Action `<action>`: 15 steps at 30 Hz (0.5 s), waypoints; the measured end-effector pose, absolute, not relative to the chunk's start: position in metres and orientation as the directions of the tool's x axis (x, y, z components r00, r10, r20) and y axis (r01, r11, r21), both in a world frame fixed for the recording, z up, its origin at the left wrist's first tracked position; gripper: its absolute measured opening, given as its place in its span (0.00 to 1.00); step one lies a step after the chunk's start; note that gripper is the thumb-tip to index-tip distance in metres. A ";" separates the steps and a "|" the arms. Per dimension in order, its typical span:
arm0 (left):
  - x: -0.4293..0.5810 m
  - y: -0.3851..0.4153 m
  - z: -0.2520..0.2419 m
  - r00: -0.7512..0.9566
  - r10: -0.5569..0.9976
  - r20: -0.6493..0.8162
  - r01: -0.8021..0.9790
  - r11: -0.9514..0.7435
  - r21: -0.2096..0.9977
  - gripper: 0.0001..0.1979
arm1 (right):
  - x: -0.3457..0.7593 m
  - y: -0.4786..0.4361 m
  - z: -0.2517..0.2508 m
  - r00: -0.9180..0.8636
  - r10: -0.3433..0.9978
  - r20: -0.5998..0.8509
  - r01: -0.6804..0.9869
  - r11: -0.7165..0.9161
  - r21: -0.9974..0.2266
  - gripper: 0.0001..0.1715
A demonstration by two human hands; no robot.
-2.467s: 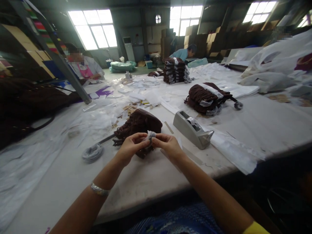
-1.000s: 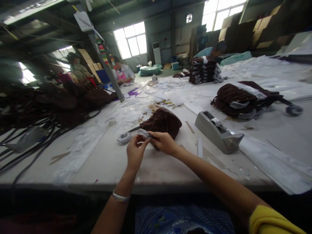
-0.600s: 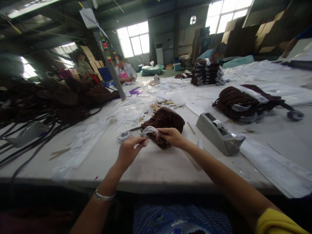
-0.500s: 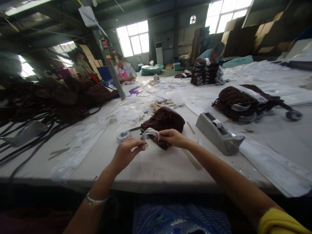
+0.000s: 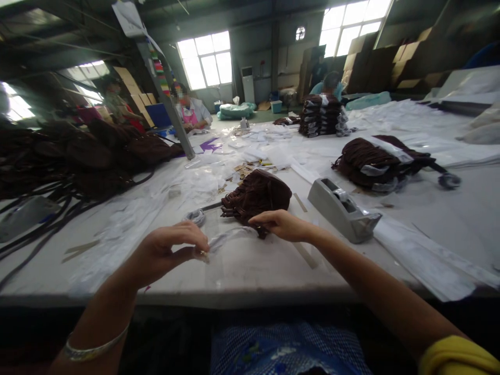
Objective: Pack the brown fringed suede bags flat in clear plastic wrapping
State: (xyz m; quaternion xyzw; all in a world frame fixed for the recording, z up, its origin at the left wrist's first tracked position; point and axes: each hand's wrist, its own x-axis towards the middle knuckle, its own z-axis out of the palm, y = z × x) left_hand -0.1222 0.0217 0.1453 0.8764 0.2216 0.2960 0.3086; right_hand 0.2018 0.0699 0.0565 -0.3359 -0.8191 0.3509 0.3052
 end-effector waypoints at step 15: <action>-0.031 -0.064 0.107 0.985 0.160 0.071 0.108 -0.874 0.473 0.11 | 0.181 -0.070 0.017 -0.432 0.812 -0.393 -0.067 -0.464 -0.883 0.33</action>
